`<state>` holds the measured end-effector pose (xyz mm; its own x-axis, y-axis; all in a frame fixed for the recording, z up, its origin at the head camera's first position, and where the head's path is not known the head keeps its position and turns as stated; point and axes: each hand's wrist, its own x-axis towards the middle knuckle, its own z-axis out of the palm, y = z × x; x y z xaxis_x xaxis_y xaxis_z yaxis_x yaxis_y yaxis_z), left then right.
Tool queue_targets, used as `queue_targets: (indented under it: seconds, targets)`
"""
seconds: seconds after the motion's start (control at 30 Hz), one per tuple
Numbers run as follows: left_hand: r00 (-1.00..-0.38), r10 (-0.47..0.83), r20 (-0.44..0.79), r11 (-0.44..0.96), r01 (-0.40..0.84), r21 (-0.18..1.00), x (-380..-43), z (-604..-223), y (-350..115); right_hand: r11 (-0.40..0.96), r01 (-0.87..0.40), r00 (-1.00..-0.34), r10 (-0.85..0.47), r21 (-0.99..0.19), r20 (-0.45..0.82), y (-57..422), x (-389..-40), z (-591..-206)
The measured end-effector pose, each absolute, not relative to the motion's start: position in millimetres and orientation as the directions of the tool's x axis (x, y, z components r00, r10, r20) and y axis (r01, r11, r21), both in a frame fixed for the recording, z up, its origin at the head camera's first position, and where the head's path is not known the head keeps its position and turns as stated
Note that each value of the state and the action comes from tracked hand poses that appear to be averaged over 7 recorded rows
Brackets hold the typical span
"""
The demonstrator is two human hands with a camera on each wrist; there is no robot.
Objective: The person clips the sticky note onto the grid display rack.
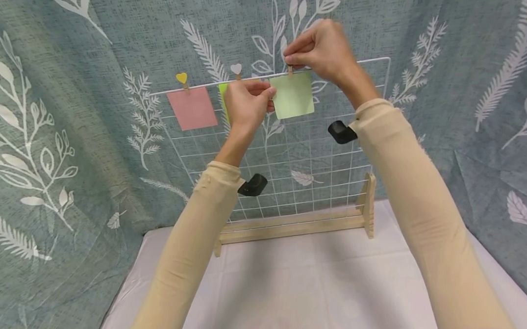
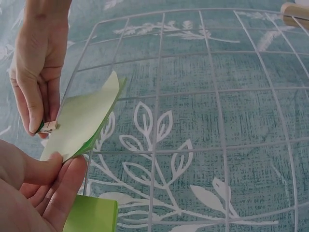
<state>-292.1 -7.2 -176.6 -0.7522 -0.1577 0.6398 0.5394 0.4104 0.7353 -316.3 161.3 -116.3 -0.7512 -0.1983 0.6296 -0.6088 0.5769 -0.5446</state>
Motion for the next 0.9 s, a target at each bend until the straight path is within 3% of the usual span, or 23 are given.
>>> queue_targets:
  seconds: [0.63,0.9]
  targets:
    - [-0.685,-0.204,0.7,0.504,0.539,0.675,-292.3,-180.4,-6.5,0.526,-0.628,-0.741,-0.179,-0.574,0.647,157.2,-313.2,-120.4]
    - [-0.657,-0.177,0.732,0.53,0.564,0.634,-293.0,-182.0,-6.3,0.618,-0.625,-0.709,-0.192,-0.478,0.679,156.5,-308.9,-121.3]
